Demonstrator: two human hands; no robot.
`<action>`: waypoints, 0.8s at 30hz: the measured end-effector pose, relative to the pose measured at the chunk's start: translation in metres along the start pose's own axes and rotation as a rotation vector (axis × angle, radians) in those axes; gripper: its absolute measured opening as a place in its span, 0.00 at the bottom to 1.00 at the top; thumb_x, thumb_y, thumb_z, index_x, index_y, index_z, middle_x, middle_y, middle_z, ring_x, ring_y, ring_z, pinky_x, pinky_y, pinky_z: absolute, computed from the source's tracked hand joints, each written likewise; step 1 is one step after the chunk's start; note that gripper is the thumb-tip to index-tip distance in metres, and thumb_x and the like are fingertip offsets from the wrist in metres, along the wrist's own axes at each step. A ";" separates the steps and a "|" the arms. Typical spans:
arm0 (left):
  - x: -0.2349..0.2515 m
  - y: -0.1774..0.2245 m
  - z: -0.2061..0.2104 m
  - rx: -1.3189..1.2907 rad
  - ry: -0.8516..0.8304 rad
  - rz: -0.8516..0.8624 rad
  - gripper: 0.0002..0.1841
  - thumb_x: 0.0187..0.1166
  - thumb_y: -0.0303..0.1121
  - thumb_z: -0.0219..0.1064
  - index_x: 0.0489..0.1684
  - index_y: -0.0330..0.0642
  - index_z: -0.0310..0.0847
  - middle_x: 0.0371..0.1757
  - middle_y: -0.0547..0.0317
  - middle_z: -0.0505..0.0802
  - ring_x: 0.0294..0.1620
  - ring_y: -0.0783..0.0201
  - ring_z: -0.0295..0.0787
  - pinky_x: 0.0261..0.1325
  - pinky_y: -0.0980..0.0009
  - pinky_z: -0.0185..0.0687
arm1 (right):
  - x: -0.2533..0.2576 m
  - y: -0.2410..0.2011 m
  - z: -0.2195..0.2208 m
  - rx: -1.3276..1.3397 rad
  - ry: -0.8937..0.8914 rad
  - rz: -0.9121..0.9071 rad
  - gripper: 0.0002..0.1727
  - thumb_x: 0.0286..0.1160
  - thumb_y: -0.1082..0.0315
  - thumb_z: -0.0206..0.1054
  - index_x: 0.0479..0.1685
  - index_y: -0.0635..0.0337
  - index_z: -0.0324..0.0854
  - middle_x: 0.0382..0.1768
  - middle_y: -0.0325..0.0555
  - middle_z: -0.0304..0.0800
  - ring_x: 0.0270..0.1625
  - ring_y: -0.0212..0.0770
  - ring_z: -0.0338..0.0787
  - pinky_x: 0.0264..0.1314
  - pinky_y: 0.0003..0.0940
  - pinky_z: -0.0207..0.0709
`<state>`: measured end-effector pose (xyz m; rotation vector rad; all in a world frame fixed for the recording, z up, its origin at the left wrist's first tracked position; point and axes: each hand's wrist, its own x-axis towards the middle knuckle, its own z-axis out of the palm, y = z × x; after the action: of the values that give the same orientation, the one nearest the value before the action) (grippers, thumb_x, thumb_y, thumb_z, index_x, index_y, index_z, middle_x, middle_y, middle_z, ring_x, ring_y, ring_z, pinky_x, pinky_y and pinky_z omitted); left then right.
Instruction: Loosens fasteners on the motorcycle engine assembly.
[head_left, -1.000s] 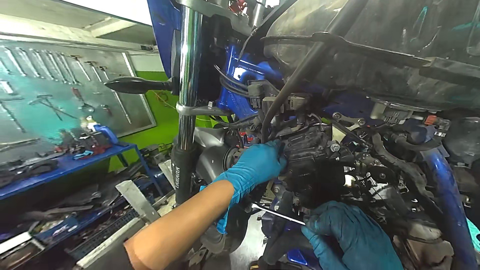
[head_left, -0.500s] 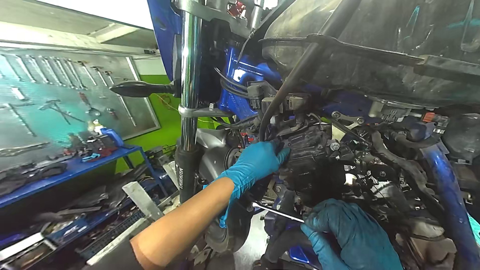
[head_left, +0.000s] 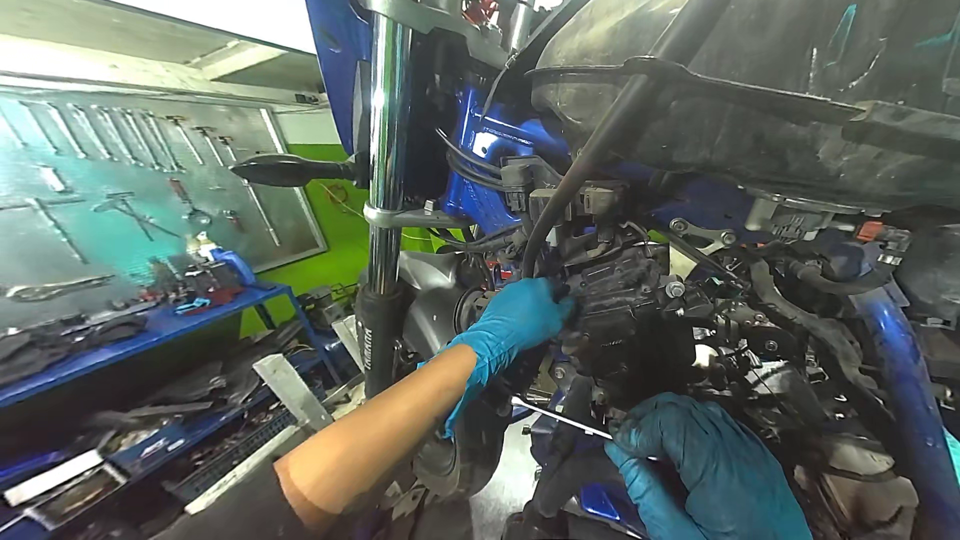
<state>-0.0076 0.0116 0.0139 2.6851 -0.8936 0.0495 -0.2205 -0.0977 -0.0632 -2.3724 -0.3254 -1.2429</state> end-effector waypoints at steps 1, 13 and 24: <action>0.000 -0.002 0.001 -0.003 0.000 0.002 0.24 0.90 0.55 0.55 0.53 0.47 0.90 0.44 0.47 0.94 0.51 0.45 0.91 0.55 0.38 0.81 | 0.000 0.000 0.000 0.005 0.001 -0.004 0.06 0.78 0.63 0.67 0.36 0.52 0.86 0.38 0.43 0.95 0.45 0.40 0.92 0.47 0.38 0.80; 0.004 0.001 0.004 -0.045 0.013 -0.010 0.23 0.91 0.54 0.54 0.61 0.47 0.86 0.48 0.44 0.93 0.55 0.43 0.91 0.58 0.36 0.80 | 0.001 -0.002 0.001 -0.030 0.029 -0.013 0.07 0.78 0.64 0.66 0.35 0.52 0.88 0.37 0.43 0.95 0.45 0.40 0.93 0.47 0.37 0.80; -0.026 -0.002 0.020 -0.506 0.436 -0.007 0.22 0.94 0.47 0.54 0.54 0.39 0.87 0.42 0.49 0.94 0.44 0.52 0.92 0.52 0.46 0.86 | 0.001 -0.001 0.002 0.001 0.025 -0.011 0.06 0.78 0.64 0.67 0.36 0.53 0.86 0.38 0.45 0.95 0.45 0.40 0.92 0.46 0.36 0.80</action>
<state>-0.0292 0.0222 -0.0087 2.0916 -0.6507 0.3440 -0.2193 -0.0962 -0.0634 -2.3548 -0.3319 -1.2764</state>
